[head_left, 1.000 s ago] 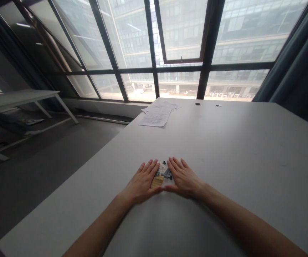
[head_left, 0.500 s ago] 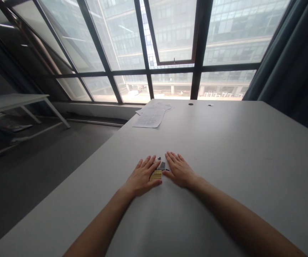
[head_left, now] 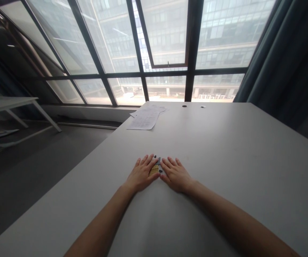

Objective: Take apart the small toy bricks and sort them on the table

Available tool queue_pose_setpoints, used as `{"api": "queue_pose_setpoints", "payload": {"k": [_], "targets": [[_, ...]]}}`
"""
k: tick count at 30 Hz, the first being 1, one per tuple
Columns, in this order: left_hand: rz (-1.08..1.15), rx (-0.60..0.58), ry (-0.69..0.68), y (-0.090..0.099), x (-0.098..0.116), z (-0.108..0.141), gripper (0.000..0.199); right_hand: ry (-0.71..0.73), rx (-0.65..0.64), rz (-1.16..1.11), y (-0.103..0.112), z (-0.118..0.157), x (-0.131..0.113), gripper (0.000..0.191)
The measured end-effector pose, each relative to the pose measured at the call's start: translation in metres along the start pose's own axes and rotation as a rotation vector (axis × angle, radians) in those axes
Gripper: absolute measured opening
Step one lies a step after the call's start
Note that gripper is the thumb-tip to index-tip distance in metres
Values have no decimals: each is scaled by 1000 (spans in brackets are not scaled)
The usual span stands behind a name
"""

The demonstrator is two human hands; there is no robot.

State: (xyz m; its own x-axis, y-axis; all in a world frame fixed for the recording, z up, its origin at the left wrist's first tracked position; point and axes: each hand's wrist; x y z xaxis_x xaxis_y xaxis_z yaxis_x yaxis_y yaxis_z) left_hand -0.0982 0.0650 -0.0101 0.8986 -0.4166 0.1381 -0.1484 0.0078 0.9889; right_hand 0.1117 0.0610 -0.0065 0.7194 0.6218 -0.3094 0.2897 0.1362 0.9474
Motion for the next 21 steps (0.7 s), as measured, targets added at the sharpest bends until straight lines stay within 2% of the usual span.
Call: {"api": "queue_pose_setpoints", "payload": {"k": [6,9,12,18,21], "targets": [[45,34,-24,2,1,0,70,26,64,-22,5,17,1,53],[31,16,-45,3,3,-1,78,63,123,-42,7,29,-1,39],[5,-11,-66,3,8,-5,76,129,121,-46,10,34,-3,31],[-4,4,-80,1,17,-10,66,124,113,-52,13,30,-5,41],[24,117,-55,-1,16,-9,63,72,142,-139,14,41,0,42]]}}
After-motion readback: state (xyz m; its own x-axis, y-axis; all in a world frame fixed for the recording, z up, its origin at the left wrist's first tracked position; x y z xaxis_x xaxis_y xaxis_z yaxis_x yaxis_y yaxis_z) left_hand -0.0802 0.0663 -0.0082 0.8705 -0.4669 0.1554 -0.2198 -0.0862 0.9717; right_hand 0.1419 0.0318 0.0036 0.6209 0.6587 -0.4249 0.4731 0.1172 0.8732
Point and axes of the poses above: each hand's wrist, its own z-axis away from the middle knuckle, its own y-axis out of the back of the hand, x = y × z, and after that the axes turned 3 degrees about -x, right-handed
